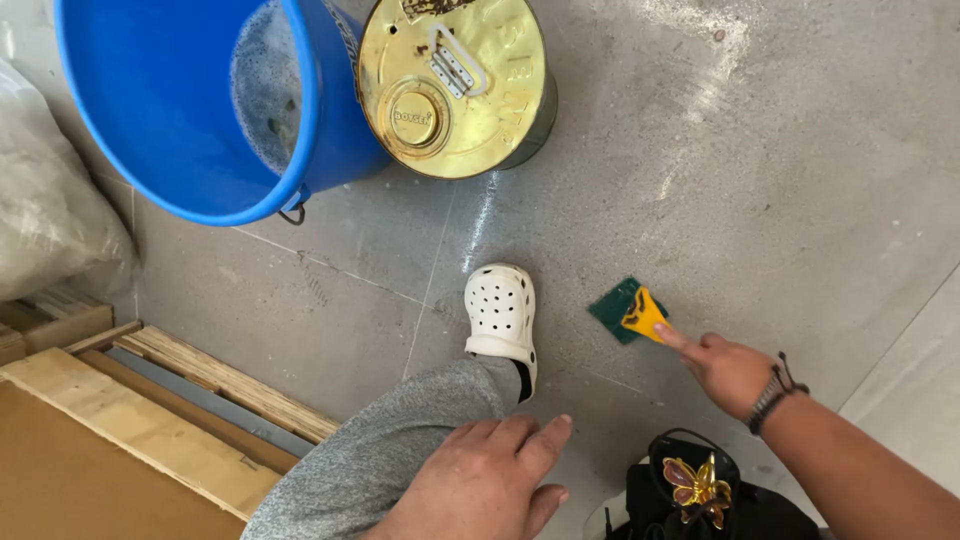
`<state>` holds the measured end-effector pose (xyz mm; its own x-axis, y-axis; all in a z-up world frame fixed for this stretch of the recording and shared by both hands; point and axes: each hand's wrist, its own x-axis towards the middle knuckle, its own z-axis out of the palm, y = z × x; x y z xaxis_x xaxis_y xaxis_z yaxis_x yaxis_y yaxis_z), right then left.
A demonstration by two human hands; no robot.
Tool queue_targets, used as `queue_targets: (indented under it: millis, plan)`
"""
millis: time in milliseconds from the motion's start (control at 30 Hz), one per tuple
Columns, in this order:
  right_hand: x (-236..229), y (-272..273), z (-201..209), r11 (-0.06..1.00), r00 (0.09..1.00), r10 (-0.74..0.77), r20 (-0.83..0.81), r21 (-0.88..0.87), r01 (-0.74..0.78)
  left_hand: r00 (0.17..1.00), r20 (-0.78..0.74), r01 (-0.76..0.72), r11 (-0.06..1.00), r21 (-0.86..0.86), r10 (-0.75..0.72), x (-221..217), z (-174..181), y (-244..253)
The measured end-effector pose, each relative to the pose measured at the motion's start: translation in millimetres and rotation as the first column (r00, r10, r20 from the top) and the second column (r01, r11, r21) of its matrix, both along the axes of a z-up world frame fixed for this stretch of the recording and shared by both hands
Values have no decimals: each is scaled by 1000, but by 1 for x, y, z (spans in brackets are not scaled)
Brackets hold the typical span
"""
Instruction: The recorder is scrubbing a tiled floor using a scouring pad, a scraper, and a bucket of soapy water.
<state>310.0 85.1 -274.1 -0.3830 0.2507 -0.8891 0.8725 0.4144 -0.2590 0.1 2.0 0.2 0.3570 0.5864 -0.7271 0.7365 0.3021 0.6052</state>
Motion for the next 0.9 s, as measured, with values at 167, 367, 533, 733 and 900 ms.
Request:
queue_targets:
  millis: [167, 367, 533, 733, 900]
  plan:
    - [-53, -19, -53, 987, 968, 148, -202, -32, -158, 1000, -20, 6, 1000, 5, -6, 0, 0, 3]
    - [-57, -8, -22, 898, 908, -385, 166, -161, 411, 994, -105, 13, 1000, 21, -10, -6, -10, -9]
    - [20, 9, -47, 928, 925, -366, 98, -30, 371, 998, -67, -20, 1000, -9, 19, -10, -8, -2]
    - [-110, 70, 11, 905, 905, -426, 6, 30, 425, 999, -35, -34, 999, 15, 34, -8, -6, 0]
    - [-29, 6, -78, 838, 831, -545, -108, -46, 543, 999, -39, -10, 999, 44, 12, -10, -17, -3]
